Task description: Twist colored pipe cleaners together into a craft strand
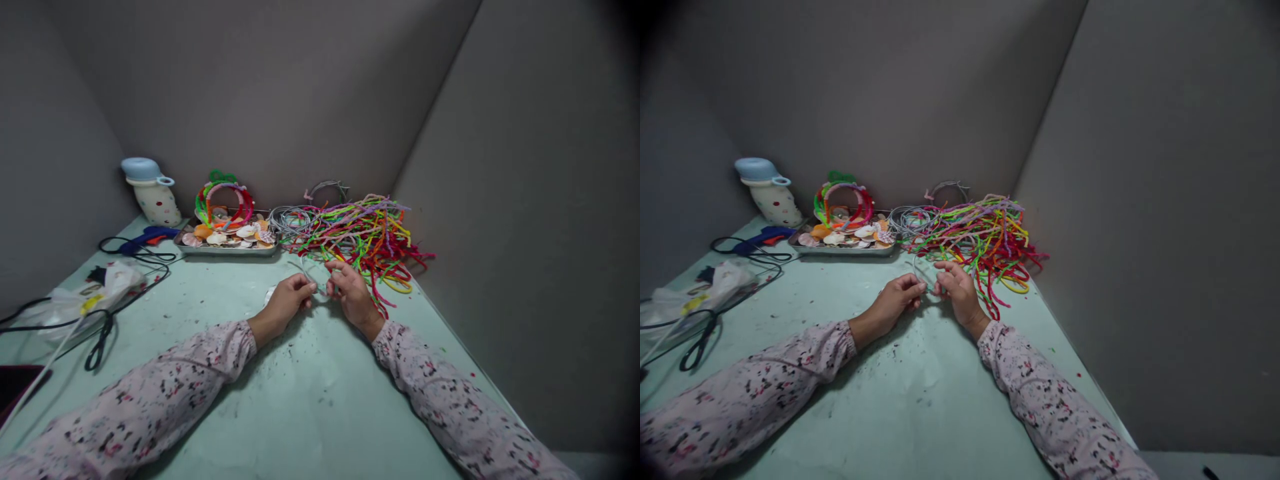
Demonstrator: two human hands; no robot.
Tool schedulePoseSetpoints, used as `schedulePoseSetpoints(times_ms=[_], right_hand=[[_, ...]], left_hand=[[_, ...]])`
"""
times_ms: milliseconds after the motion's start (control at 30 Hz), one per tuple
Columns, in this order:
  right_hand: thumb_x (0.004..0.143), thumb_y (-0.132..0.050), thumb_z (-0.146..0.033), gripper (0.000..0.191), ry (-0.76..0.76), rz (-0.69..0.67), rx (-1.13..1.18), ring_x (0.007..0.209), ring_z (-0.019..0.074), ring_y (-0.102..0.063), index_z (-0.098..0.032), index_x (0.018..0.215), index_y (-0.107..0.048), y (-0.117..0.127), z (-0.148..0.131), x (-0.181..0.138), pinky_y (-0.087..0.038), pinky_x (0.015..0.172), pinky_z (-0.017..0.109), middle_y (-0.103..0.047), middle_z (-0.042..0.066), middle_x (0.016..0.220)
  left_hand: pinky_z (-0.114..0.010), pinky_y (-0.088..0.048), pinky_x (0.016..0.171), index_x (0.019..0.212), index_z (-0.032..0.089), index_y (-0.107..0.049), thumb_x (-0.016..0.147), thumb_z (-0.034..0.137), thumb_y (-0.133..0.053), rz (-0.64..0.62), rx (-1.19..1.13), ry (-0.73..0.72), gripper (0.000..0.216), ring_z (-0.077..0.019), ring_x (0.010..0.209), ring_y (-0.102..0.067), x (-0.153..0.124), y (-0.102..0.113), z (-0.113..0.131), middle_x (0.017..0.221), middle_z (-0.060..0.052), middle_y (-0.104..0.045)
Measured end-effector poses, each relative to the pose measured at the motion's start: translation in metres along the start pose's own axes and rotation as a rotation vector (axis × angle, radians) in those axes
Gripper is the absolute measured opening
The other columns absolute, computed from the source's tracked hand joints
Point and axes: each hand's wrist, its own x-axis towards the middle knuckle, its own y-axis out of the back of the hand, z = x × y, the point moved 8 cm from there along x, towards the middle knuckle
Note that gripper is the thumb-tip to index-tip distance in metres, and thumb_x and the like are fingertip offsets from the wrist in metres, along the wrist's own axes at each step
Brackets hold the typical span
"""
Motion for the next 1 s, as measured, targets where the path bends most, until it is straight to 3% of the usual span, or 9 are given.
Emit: schedulePoseSetpoints(times_ms=[100, 333, 600, 767, 867, 933, 1000], right_hand=[[0.079, -0.059, -0.037, 0.023, -0.068, -0.037, 0.014, 0.048, 0.0102, -0.044, -0.018, 0.092, -0.062, -0.001, 0.008, 0.003, -0.032, 0.046, 0.022, -0.053, -0.004, 0.054], [0.080, -0.058, -0.032, 0.020, 0.196, 0.343, 0.090, 0.053, 0.0073, -0.050, -0.023, 0.097, -0.055, 0.031, -0.012, 0.004, -0.041, 0.050, 0.022, -0.064, -0.001, 0.084], [0.086, -0.056, -0.024, 0.015, 0.510, 0.249, -0.234, 0.081, 0.0162, -0.064, -0.025, 0.100, -0.054, 0.005, -0.042, -0.018, -0.053, 0.070, 0.033, -0.063, 0.006, 0.107], [0.085, -0.056, -0.018, 0.017, 0.664, 0.135, -0.544, 0.116, 0.0235, -0.053, -0.024, 0.101, -0.055, -0.010, -0.050, -0.026, -0.048, 0.091, 0.042, -0.056, 0.010, 0.122], [0.086, -0.054, -0.020, 0.020, 0.647, 0.195, -0.603, 0.116, 0.0237, -0.051, -0.023, 0.105, -0.053, -0.004, -0.051, -0.024, -0.050, 0.085, 0.039, -0.051, 0.012, 0.125], [0.086, -0.055, -0.023, 0.023, 0.616, 0.288, -0.610, 0.106, 0.0220, -0.055, -0.023, 0.108, -0.051, 0.004, -0.051, -0.023, -0.051, 0.078, 0.035, -0.052, 0.012, 0.120], [0.085, -0.055, -0.025, 0.021, 0.564, 0.293, -0.647, 0.091, 0.0194, -0.057, -0.022, 0.105, -0.052, 0.005, -0.047, -0.019, -0.050, 0.074, 0.033, -0.056, 0.010, 0.107]], left_hand=[[-0.016, -0.032, 0.045, 0.074, 0.016, -0.053, 0.077, 0.035, -0.063, 0.002, 0.002, -0.001, 0.022, -0.0058, 0.046, -0.045, 0.001, 0.001, -0.001, 0.053, 0.005, -0.051], [-0.016, -0.032, 0.045, 0.075, 0.016, -0.052, 0.076, 0.034, -0.064, 0.019, -0.036, 0.021, 0.022, -0.0058, 0.045, -0.044, 0.001, 0.002, -0.003, 0.053, 0.005, -0.050], [-0.016, -0.034, 0.045, 0.075, 0.016, -0.052, 0.076, 0.034, -0.064, 0.011, -0.055, 0.026, 0.022, -0.0058, 0.045, -0.045, 0.002, 0.002, -0.004, 0.053, 0.004, -0.052], [-0.016, -0.033, 0.045, 0.074, 0.015, -0.054, 0.074, 0.033, -0.066, 0.014, -0.084, 0.042, 0.022, -0.0056, 0.045, -0.045, 0.003, 0.001, -0.005, 0.052, 0.004, -0.052], [-0.016, -0.033, 0.044, 0.073, 0.014, -0.055, 0.074, 0.034, -0.067, 0.016, -0.096, 0.040, 0.023, -0.0054, 0.045, -0.045, 0.004, 0.002, -0.006, 0.052, 0.004, -0.051], [-0.016, -0.032, 0.044, 0.074, 0.014, -0.056, 0.074, 0.034, -0.068, 0.017, -0.125, 0.022, 0.023, -0.0050, 0.045, -0.044, 0.004, 0.003, -0.004, 0.055, 0.004, -0.051], [-0.016, -0.032, 0.043, 0.075, 0.014, -0.057, 0.073, 0.034, -0.069, 0.026, -0.171, 0.011, 0.024, -0.0044, 0.047, -0.045, 0.004, 0.004, -0.003, 0.059, 0.004, -0.051]])
